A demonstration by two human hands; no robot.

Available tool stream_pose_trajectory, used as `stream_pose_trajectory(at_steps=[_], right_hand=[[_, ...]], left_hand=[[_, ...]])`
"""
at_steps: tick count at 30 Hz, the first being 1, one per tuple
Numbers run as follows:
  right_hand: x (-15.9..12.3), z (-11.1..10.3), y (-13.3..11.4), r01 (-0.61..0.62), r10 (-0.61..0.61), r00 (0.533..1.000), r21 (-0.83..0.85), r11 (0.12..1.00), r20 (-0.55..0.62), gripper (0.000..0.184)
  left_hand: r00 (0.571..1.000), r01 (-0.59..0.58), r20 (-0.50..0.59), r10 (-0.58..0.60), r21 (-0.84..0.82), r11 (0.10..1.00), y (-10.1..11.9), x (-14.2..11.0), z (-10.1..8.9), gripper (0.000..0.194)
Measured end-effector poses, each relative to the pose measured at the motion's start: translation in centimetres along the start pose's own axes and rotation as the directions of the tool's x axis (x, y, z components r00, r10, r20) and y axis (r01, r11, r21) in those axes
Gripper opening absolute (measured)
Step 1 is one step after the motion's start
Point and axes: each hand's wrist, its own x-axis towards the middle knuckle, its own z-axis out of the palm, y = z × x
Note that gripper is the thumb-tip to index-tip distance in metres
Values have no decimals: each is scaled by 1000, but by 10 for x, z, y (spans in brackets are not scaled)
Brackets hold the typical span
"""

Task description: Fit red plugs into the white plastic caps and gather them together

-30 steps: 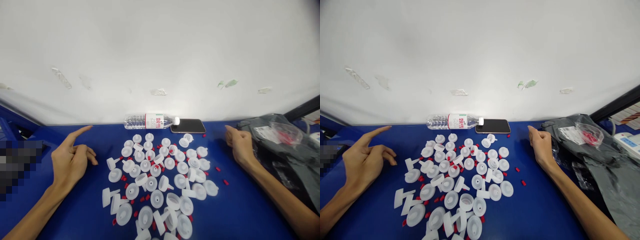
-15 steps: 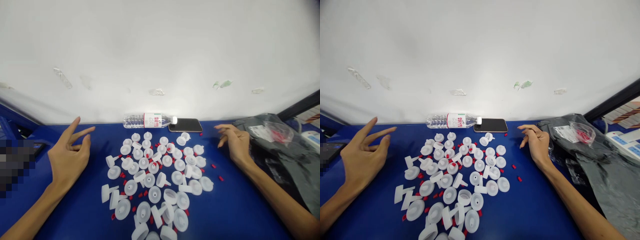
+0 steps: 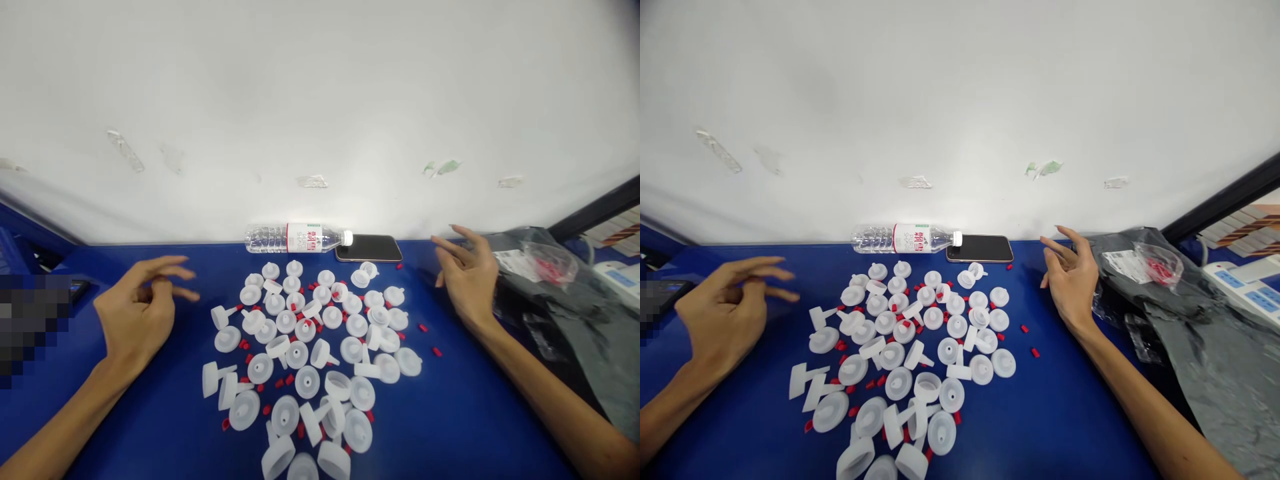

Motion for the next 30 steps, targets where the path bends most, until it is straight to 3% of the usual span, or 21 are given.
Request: stream_pose_trajectory(at_steps=[3,8,11,14,16,20,23,25,30], right_hand=[[-1,-1,1,-7,7,1000,-12,1000,-13,42],[-6,-5,0,-71,71,997,-13,997,32,13],[-7,-6,-3,-93,93,995,-17,996,35,14],[-5,-5,-5,-65,66,997,13,998,-45,11],[-2,-4,-5,-50,52,996,42,998,-66,9],[5,-5,1,-26,23,999,54,998,49,25],[7,-8,8,33,-33,999,-5,999,11,33],[6,-10,10,32,-33,999,-60,998,-3,27],[2,-11,5,-55,66,993,-110,992,99,14]], left_hand=[[991,-52,-119,62,91,995,5,2,2,45],[992,-31,-120,41,80,996,-4,6,0,55],[997,7,-77,-3,52,999,-8,6,-2,48],[998,47,-30,-47,16,999,-8,6,-2,44],[998,67,-18,-67,-28,997,-8,7,0,56],[993,115,19,-113,-131,985,-9,11,3,76],[984,167,87,-154,-177,970,-10,11,2,65],[973,208,141,-183,-188,960,-11,11,1,55],[955,277,155,-253,-159,948,-13,13,-5,31]])
